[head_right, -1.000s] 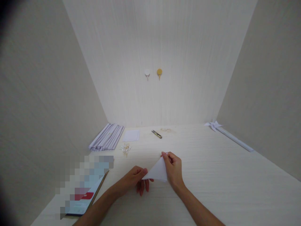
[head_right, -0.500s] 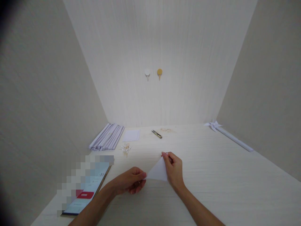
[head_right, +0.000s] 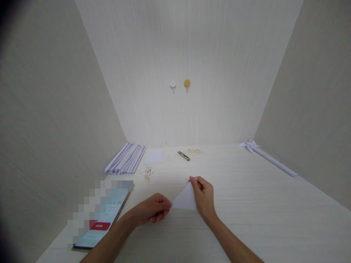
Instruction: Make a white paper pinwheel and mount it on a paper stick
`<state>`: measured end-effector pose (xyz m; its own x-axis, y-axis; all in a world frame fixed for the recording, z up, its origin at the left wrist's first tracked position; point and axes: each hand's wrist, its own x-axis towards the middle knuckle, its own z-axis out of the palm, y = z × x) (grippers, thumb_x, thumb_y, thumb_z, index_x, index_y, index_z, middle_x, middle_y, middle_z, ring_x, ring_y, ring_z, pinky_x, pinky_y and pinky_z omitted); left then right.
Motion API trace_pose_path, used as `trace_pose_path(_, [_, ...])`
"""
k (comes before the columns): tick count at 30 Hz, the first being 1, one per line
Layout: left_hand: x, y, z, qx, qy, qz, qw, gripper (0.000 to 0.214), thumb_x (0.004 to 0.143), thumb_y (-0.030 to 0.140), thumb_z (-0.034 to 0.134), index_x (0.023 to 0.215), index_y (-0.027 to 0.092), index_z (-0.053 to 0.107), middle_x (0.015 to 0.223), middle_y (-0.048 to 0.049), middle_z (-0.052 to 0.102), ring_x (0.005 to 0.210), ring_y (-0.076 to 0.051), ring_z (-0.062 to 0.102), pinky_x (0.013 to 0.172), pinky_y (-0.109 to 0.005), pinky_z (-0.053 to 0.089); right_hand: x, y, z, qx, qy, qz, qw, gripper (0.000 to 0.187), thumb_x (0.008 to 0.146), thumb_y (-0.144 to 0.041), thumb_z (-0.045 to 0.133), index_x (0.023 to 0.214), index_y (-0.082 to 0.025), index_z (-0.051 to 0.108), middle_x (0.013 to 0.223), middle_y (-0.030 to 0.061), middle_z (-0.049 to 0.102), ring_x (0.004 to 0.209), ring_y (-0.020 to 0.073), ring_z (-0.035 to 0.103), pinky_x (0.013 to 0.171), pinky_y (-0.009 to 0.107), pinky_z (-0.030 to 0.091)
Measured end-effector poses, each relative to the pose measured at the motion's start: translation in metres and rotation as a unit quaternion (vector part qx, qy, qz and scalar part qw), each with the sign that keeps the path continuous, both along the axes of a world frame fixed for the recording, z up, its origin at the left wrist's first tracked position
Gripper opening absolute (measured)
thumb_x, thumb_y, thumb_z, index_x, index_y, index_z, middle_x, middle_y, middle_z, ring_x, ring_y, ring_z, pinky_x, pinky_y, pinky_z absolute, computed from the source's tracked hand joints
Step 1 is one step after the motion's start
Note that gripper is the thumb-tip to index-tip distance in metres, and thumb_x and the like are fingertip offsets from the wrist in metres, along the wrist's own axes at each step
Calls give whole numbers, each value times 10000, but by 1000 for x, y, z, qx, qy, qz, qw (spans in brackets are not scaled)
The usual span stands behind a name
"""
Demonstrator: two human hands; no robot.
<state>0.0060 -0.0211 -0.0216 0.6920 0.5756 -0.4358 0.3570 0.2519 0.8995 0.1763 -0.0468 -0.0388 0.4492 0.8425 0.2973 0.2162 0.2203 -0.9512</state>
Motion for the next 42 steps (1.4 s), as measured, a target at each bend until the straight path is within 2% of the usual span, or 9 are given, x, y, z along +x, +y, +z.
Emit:
trace_pose_path(3, [1,-2,1,16,-1,-11,1000,324,662,395,453,458,143,438,334,76,384,278,-24,276,326,-192,176,1,2,-2,-7,14,11,1000,271,699,-369,490,549,-149,539,433,-47,355,408,79,300,363,199,214])
trace_pose_path(11, [0,0,3,133,31,-56,989,313,716,366,379,489,153,418,366,77,346,318,-38,277,362,-194,206,7,6,-2,-34,63,77,995,296,686,-404,498,545,-146,529,425,-55,340,387,70,281,354,198,195])
trace_pose_path(16, [-1,-2,5,206,59,-83,973,317,748,319,338,498,150,435,381,68,344,357,-49,302,400,-194,237,6,5,-2,-33,25,77,996,301,701,-395,483,541,-144,522,432,-55,335,403,72,288,363,196,201])
trace_pose_path(22, [1,-4,5,208,70,-116,969,330,762,281,315,499,141,457,388,63,353,372,-55,325,422,-191,263,6,7,-6,-46,-9,70,996,316,706,-404,466,522,-148,491,440,-55,329,415,76,296,370,196,214])
trace_pose_path(25, [1,-4,4,203,57,-110,971,337,762,295,315,491,143,447,380,63,354,359,-55,318,410,-191,258,6,8,-7,-46,-12,64,997,316,707,-409,461,527,-151,485,442,-56,322,416,78,297,370,197,215])
trace_pose_path(29, [1,-4,3,218,68,-96,969,334,762,289,307,496,145,448,382,65,347,362,-55,318,411,-187,262,7,8,-7,-58,-14,61,996,324,712,-421,452,536,-151,487,440,-55,329,412,81,308,368,198,219])
trace_pose_path(36, [-2,-3,6,259,56,-122,956,315,754,288,326,496,146,437,391,67,342,370,-50,317,407,-176,263,10,12,-10,-67,-17,87,994,337,709,-431,452,521,-153,475,434,-60,297,401,77,285,365,199,207])
trace_pose_path(40, [-3,-1,5,299,38,-108,947,328,737,327,366,468,147,416,379,73,298,364,-43,268,379,-179,214,9,11,-8,-56,-21,72,996,347,708,-421,460,479,-163,421,440,-61,276,407,74,266,365,197,201])
trace_pose_path(42, [-3,0,2,287,30,-91,953,338,731,358,374,470,147,415,377,73,301,355,-42,268,369,-181,204,8,8,-5,-50,-24,59,997,349,709,-415,461,471,-164,412,444,-60,279,412,74,269,367,196,206])
